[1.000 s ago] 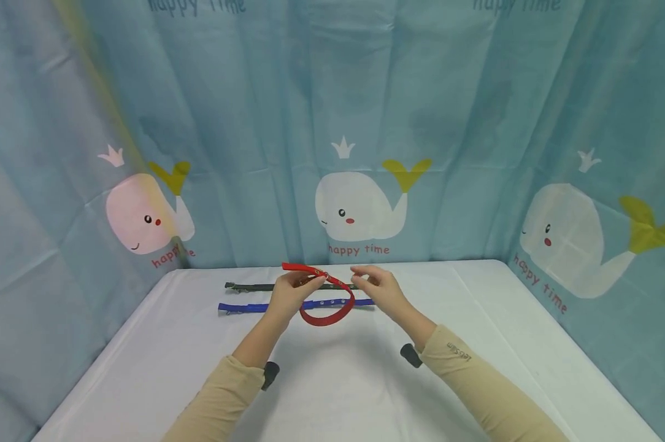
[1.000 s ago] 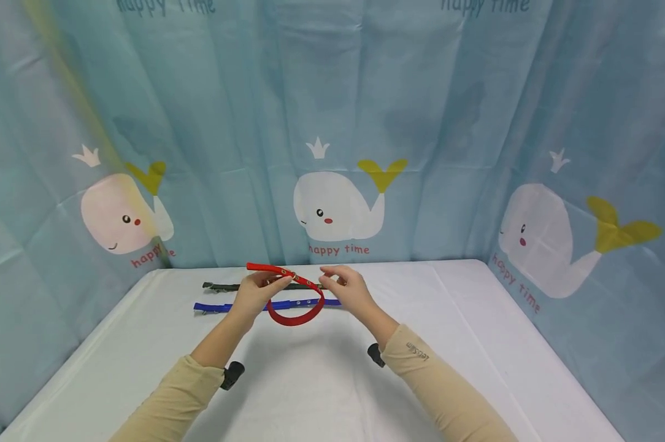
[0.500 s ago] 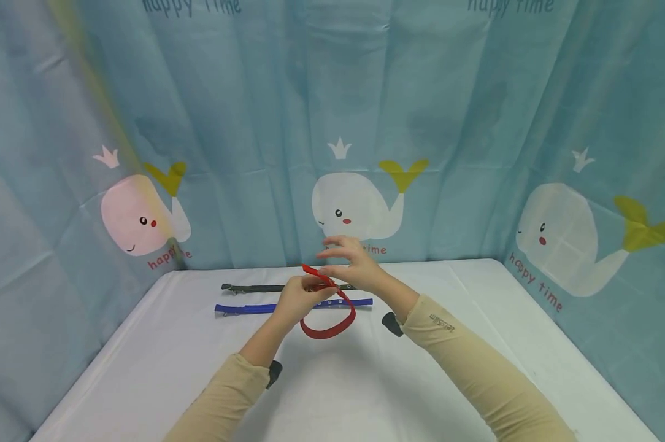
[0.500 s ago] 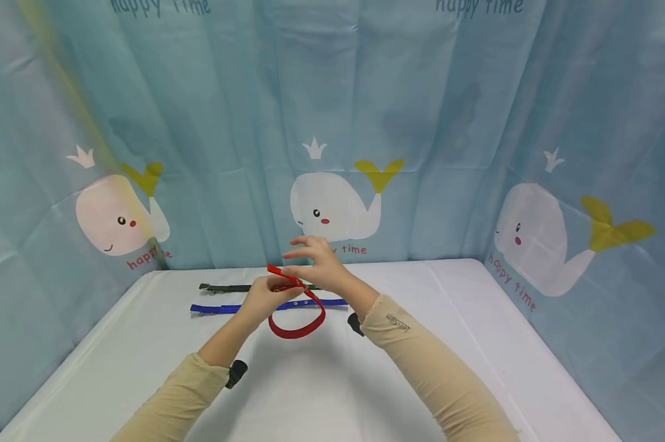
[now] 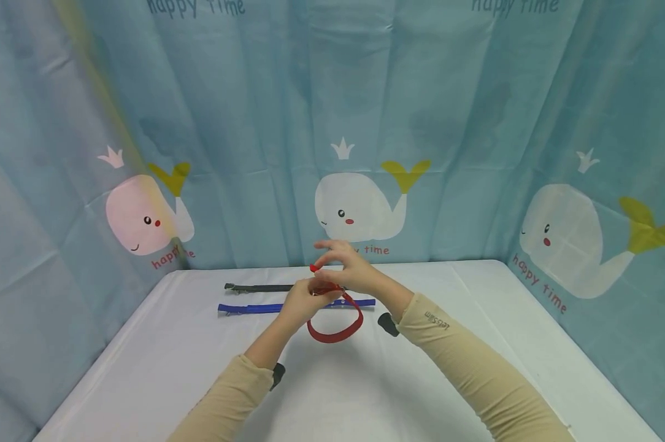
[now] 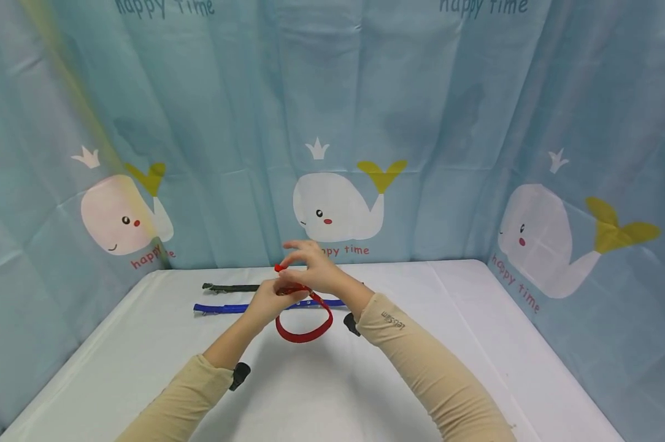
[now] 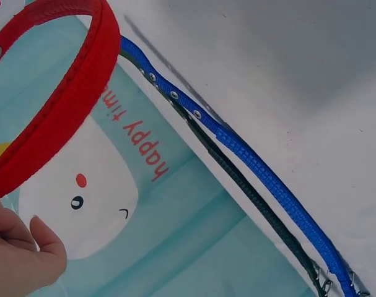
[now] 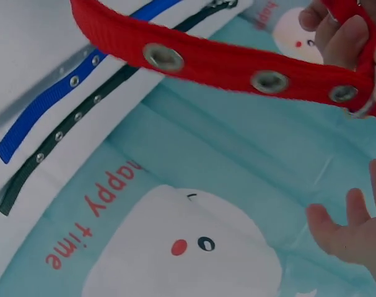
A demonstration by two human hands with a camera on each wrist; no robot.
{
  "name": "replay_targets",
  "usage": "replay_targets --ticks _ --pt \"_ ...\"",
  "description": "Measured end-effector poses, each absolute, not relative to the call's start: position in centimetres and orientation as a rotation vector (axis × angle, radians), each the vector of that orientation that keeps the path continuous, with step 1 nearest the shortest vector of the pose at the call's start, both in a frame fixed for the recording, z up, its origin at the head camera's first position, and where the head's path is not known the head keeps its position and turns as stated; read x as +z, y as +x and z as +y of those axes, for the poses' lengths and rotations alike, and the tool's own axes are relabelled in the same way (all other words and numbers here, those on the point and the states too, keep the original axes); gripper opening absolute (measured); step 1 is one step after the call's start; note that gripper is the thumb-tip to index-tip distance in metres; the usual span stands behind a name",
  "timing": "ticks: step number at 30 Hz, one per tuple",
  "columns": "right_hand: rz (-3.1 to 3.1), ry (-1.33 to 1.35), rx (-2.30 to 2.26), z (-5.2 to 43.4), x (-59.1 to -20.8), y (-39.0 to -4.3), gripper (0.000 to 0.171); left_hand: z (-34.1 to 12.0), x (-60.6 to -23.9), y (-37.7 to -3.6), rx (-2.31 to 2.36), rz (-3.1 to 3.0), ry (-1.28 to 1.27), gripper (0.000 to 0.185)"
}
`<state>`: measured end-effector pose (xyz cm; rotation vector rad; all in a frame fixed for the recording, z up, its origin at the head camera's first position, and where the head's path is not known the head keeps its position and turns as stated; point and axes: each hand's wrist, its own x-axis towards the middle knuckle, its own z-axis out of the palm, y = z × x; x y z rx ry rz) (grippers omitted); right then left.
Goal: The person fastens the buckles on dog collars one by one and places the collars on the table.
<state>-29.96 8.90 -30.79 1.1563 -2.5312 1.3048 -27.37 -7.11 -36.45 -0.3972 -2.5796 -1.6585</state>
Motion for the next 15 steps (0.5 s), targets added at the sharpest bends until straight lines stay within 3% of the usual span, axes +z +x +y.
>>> replay_targets --ticks 6,15 --pt "-2.457 0.957 1.574 9.5 -31.5 -30.3 0.016 -7.3 -37.0 -27.4 -1.638 -2.540 -0.355 0.027" --pt "-2.316 0.884 1.816 10.0 -32.0 -30.1 0.020 -7.2 -36.7 -27.3 -1.316 -2.480 -0.462 0.018"
